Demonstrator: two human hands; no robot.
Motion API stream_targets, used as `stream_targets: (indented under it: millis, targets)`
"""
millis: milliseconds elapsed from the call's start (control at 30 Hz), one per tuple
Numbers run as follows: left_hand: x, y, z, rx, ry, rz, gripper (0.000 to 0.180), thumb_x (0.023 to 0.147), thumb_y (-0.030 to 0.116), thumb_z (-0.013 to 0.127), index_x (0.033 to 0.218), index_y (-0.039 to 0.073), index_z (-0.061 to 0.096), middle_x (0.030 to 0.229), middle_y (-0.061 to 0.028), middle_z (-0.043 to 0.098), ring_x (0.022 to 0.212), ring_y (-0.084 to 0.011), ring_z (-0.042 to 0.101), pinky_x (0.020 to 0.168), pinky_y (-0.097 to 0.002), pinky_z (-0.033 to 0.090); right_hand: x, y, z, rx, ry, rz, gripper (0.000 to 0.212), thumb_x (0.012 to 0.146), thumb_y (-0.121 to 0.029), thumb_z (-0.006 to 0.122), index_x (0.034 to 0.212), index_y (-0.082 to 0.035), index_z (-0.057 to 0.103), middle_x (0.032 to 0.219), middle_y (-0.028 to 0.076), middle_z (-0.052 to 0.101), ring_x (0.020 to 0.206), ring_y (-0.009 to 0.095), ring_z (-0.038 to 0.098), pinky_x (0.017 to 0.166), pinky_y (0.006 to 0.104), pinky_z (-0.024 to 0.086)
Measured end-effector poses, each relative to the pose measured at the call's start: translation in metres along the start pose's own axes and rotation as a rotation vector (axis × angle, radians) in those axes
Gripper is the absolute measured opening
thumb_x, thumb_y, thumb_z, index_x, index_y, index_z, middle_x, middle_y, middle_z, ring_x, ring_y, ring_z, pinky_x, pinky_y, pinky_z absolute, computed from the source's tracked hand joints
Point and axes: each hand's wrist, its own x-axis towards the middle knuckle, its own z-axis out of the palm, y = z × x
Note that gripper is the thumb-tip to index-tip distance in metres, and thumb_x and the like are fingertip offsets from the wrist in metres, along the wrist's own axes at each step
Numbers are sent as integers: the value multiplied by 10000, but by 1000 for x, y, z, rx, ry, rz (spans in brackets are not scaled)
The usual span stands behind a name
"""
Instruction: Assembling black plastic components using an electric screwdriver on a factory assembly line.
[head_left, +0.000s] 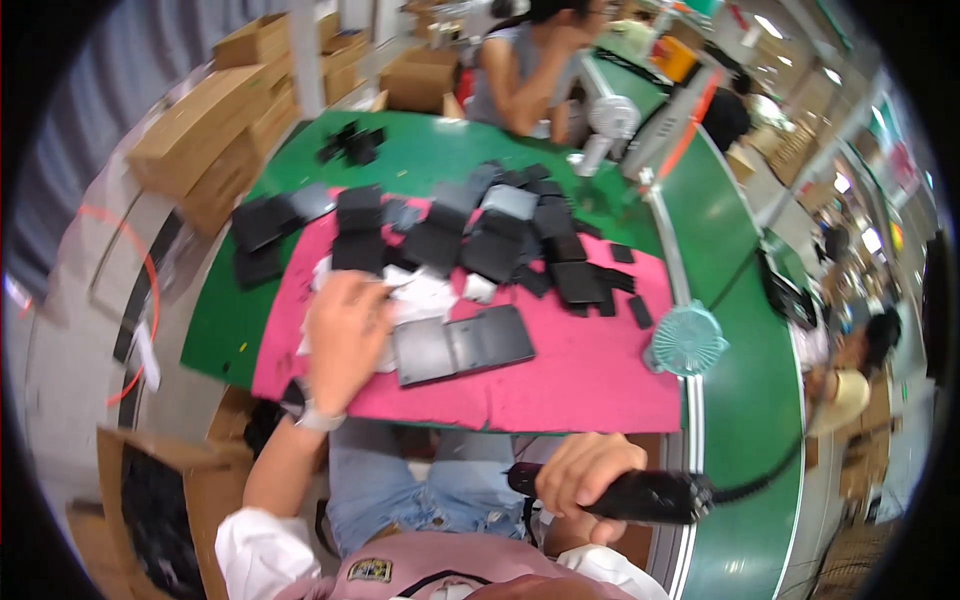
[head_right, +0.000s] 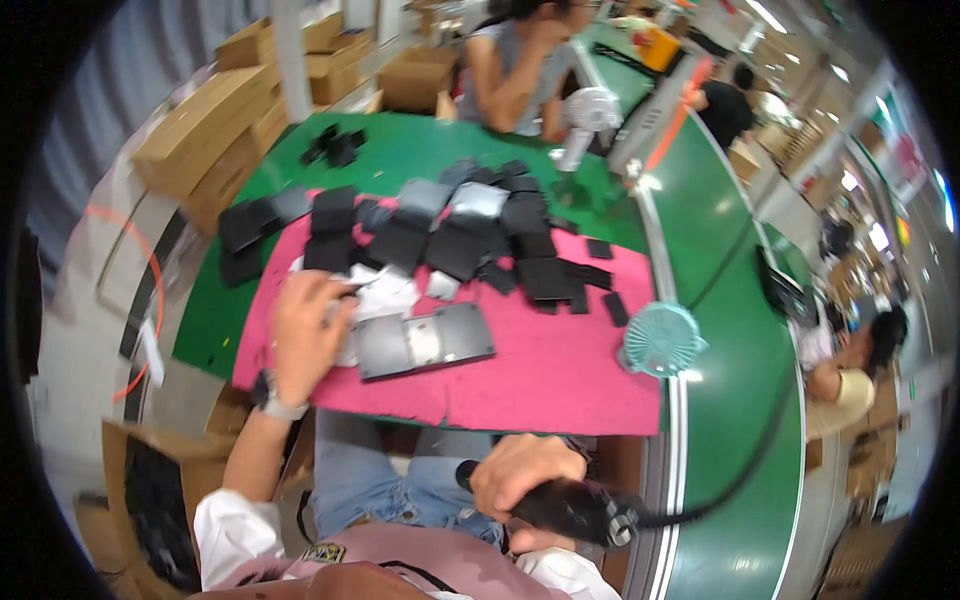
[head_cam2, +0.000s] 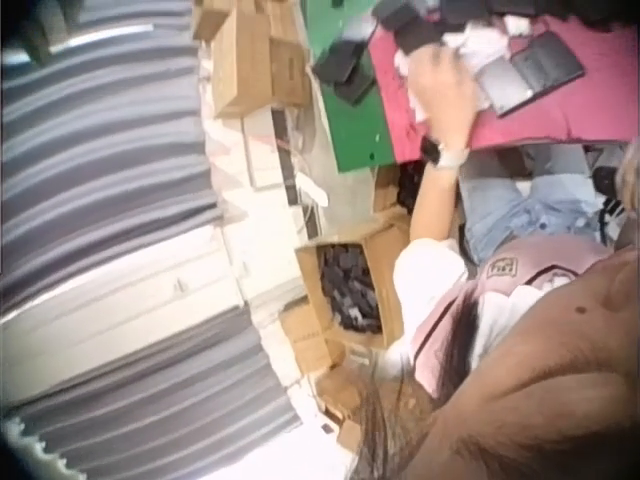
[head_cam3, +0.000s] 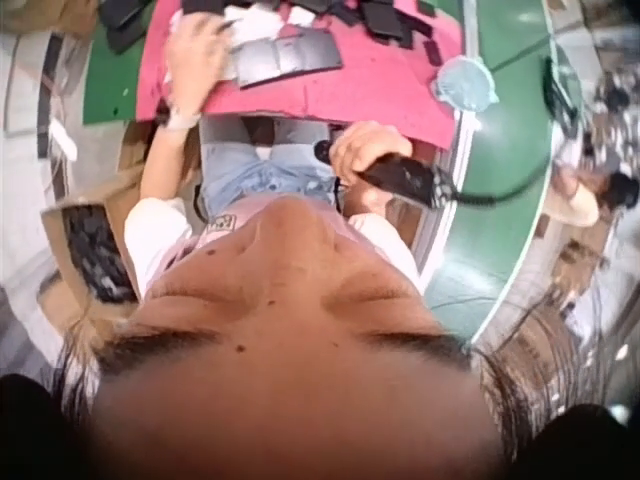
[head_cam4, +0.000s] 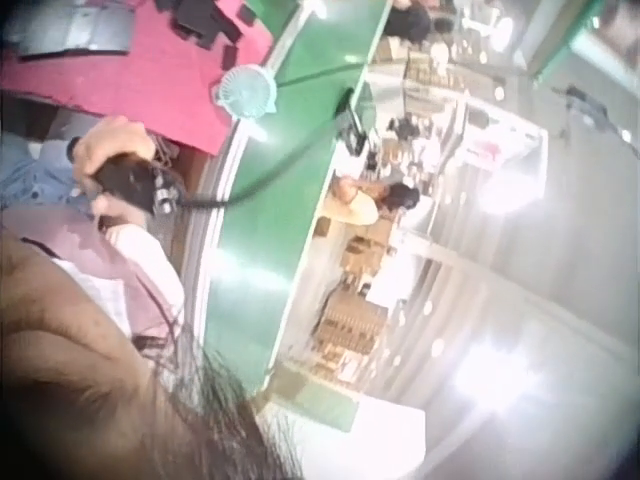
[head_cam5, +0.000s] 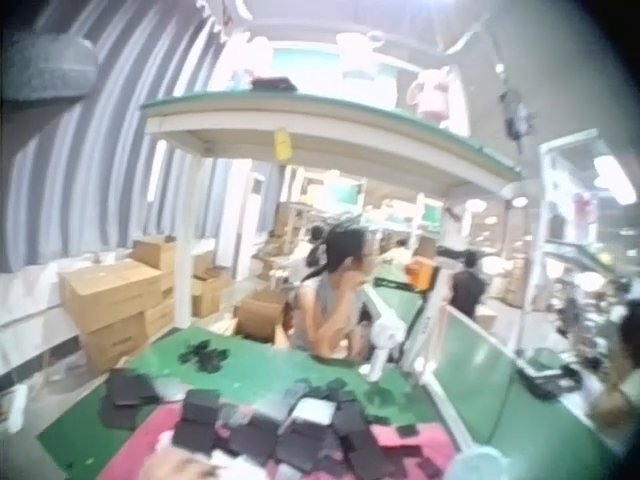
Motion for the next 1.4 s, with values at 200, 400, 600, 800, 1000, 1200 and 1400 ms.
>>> stream_targets:
  millis: [200,400,600,800,1000,1200,1400]
  targets:
    - [0,-45,5,349,-141,-130,151,737,110,682,776,29,561,839,-113,537,853,-317,545,663,-422,463,-8,16,-8,72,156,38,354,725,-121,725,964,50,528,573,81,533,444,194,522,404,306,434]
    - [2,-38,5,262,-70,-142,87,773,60,645,763,9,574,813,-125,534,840,-317,553,669,-419,456,-9,23,-15,113,239,86,364,711,-115,748,950,48,527,586,74,518,468,164,497,423,283,386]
    - [1,-38,7,154,75,-124,58,797,25,616,836,-19,619,806,-132,581,739,-323,580,655,-382,464,0,25,-29,92,232,87,363,720,-111,705,978,35,496,588,79,504,462,172,493,438,295,415]
    - [1,-36,8,123,119,-149,66,785,21,627,849,4,631,797,-116,623,736,-294,605,654,-375,483,18,31,-34,127,349,188,383,722,-162,724,954,9,472,559,62,454,442,149,439,406,279,367]
    - [-3,-35,2,25,93,-211,78,791,17,644,867,2,635,766,-123,618,666,-285,602,612,-354,474,62,36,-42,-9,347,232,421,752,-213,716,980,-7,430,554,53,449,423,142,429,392,271,364]
    - [3,-35,7,-60,110,-144,70,820,3,616,884,-23,628,811,-151,639,726,-315,622,644,-359,481,104,34,-57,-142,352,138,399,782,-249,665,1009,-24,426,548,44,443,408,153,451,405,287,375]
    - [8,1,7,-524,-68,-331,68,784,18,669,843,-13,655,791,-85,666,669,-157,630,583,-271,484,112,33,-66,-107,269,-83,417,862,-392,566,1074,-58,432,594,-3,445,429,134,467,518,314,444]
